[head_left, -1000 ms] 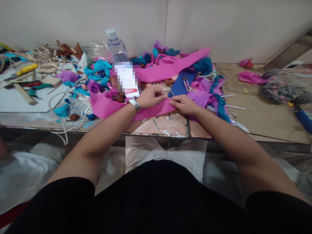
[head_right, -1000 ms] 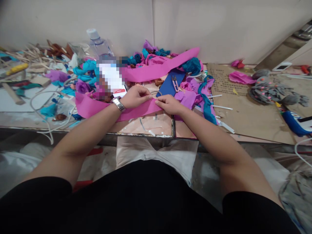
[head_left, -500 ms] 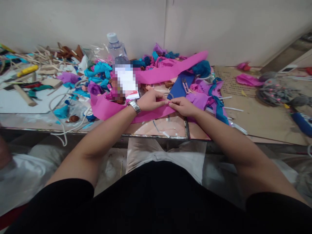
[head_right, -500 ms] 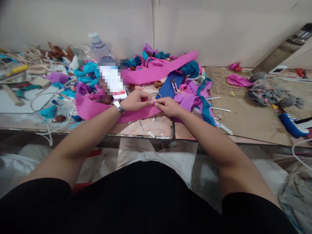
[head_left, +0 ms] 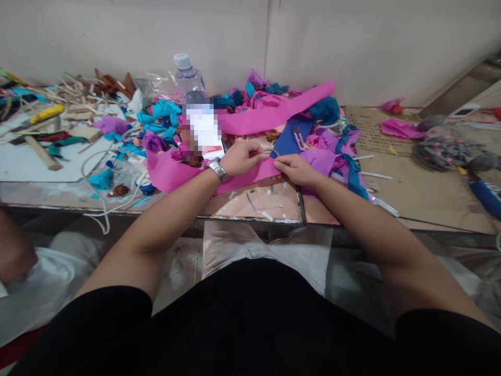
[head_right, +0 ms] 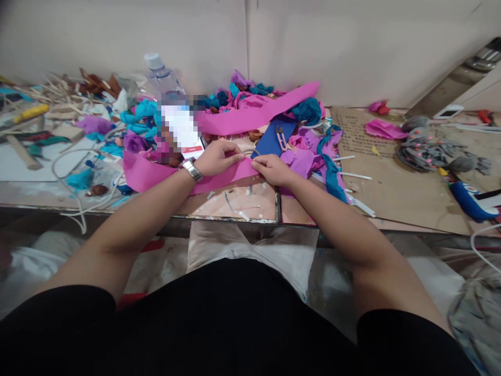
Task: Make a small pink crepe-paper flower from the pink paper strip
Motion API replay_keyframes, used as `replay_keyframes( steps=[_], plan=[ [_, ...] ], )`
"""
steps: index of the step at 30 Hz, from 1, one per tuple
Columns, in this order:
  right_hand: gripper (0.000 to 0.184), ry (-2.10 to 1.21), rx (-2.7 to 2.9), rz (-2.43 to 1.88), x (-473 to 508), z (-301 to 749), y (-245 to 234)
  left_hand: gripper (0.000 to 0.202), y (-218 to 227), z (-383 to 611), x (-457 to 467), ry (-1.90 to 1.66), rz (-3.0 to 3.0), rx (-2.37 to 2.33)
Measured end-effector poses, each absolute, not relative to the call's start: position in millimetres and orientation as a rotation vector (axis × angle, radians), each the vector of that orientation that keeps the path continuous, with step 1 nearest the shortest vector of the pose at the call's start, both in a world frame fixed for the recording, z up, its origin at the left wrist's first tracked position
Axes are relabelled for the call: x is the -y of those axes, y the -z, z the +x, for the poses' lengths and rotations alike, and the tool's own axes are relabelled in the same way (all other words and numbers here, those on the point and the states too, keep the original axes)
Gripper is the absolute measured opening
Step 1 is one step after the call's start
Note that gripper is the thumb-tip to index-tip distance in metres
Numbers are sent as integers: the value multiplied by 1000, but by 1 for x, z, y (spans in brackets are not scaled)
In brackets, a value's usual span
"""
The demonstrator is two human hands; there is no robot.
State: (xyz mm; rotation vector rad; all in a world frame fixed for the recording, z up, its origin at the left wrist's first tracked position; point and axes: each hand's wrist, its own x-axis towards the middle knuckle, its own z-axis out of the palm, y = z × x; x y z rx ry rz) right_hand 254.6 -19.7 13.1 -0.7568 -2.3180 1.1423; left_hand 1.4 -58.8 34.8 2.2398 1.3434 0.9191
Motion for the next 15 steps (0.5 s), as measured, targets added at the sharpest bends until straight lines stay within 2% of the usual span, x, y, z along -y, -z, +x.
replay_keyframes(
  steps=[10,15],
  plan=[
    [48,-1261,2178,-864,18,253,-8,31,-33,-1,56,-952,2247,-1407],
    [48,-1198,2178,-884,19,253,-10,32,-34,1,59,-968,2220,-1379]
  ],
)
